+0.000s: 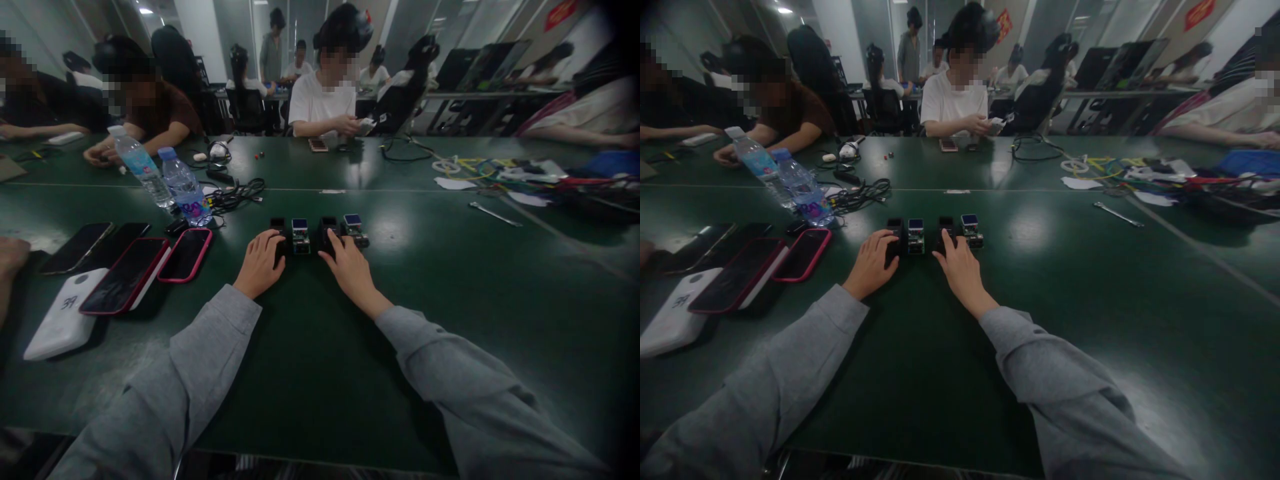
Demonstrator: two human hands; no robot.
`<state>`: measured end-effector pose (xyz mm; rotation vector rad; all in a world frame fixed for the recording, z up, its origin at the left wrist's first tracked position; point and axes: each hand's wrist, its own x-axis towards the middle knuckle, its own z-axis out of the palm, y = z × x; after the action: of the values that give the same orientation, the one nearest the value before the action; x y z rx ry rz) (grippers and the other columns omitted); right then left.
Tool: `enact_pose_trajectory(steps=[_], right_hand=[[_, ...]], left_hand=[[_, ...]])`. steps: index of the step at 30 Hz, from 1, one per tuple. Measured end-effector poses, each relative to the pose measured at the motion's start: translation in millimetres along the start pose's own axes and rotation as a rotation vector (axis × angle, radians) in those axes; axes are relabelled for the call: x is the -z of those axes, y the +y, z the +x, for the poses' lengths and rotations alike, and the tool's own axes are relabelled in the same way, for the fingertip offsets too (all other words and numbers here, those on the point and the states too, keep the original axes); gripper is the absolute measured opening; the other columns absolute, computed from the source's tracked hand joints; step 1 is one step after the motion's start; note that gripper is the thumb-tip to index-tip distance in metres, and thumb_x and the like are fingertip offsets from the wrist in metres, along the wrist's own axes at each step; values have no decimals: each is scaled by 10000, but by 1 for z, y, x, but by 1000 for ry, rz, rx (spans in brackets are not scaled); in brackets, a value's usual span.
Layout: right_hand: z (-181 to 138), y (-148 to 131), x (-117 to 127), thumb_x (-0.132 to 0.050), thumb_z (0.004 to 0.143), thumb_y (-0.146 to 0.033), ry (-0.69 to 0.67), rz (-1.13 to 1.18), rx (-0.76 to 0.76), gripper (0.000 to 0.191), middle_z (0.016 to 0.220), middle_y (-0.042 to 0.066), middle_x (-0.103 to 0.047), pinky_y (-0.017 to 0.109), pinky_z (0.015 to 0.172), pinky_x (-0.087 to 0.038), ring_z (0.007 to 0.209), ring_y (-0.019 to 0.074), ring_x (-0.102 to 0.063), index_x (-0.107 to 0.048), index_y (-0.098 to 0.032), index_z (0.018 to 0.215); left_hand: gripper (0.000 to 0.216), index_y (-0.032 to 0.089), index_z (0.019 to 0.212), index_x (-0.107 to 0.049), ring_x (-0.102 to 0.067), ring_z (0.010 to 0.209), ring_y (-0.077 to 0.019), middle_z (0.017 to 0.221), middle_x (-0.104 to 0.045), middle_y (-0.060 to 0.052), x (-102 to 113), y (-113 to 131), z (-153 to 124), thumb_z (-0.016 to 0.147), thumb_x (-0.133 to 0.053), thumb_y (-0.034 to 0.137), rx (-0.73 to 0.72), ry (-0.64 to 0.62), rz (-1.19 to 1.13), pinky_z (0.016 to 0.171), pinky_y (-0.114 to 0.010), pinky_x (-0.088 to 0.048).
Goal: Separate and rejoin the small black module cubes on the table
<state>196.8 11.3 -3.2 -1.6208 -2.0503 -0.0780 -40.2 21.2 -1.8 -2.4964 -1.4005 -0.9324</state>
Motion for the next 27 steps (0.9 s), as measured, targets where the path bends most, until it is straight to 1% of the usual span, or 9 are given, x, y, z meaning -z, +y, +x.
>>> enact_pose_trajectory(steps=[7, 16, 18, 19, 21, 23, 25, 27], right_hand=[[0, -1, 1, -413, 1008, -392, -16, -12, 11, 516, 1235, 205, -496, 440, 714, -586, 984, 327, -606, -389, -151, 1464], [0, 0, 0, -416, 1009, -434, -22, -21, 23, 537, 1253, 204, -491, 446, 753, -575, 1011, 324, -590, -383, -150, 1464], [0, 0, 1, -434, 1005, -422, 3, -32, 32, 532, 1290, 214, -469, 465, 798, -565, 1056, 336, -573, -393, -144, 1456], [0, 0, 2, -445, 1003, -410, 26, -39, 45, 523, 1322, 217, -448, 483, 846, -549, 1106, 347, -550, -401, -145, 1451], [0, -2, 5, -464, 1000, -374, 79, -47, 99, 492, 1399, 213, -392, 516, 969, -482, 1238, 362, -464, -420, -154, 1438], [-1, -5, 8, -459, 1004, -322, 95, -38, 199, 452, 1477, 179, -334, 519, 1073, -393, 1357, 341, -346, -428, -178, 1431], [-1, -8, 10, -440, 1009, -278, 63, -22, 325, 443, 1541, 126, -277, 500, 1136, -321, 1425, 293, -249, -406, -204, 1444], [-1, -10, 9, -430, 1012, -258, 9, -16, 441, 467, 1575, 80, -236, 482, 1174, -259, 1455, 248, -185, -362, -221, 1472]], left_hand=[[406, 170, 1258, -442, -463, 1253, -292, 1314, -492, -143, 1, 0, 0, 868, -552, 180, 8, -24, 10, 1023, -470, -416], [379, 180, 1258, -450, -464, 1257, -280, 1305, -500, -131, 2, 1, 0, 886, -526, 165, 26, -38, 43, 1030, -454, -412], [374, 180, 1257, -451, -464, 1256, -280, 1304, -502, -130, 1, 0, 0, 891, -527, 170, 26, -38, 48, 1029, -453, -411], [373, 180, 1258, -451, -465, 1254, -280, 1304, -503, -129, 1, 0, 0, 893, -527, 172, 27, -39, 50, 1027, -453, -412], [371, 180, 1259, -451, -467, 1250, -280, 1303, -503, -129, 0, 0, 0, 896, -527, 174, 30, -39, 52, 1021, -453, -415], [370, 180, 1260, -451, -466, 1251, -281, 1302, -503, -130, 0, -1, 0, 898, -527, 175, 31, -39, 53, 1019, -456, -415], [368, 180, 1259, -451, -464, 1254, -280, 1302, -505, -130, -1, -1, 0, 899, -528, 177, 27, -38, 52, 1022, -455, -412], [368, 180, 1260, -453, -462, 1257, -277, 1304, -506, -127, -1, -1, 0, 900, -529, 178, 24, -38, 52, 1028, -450, -409]])
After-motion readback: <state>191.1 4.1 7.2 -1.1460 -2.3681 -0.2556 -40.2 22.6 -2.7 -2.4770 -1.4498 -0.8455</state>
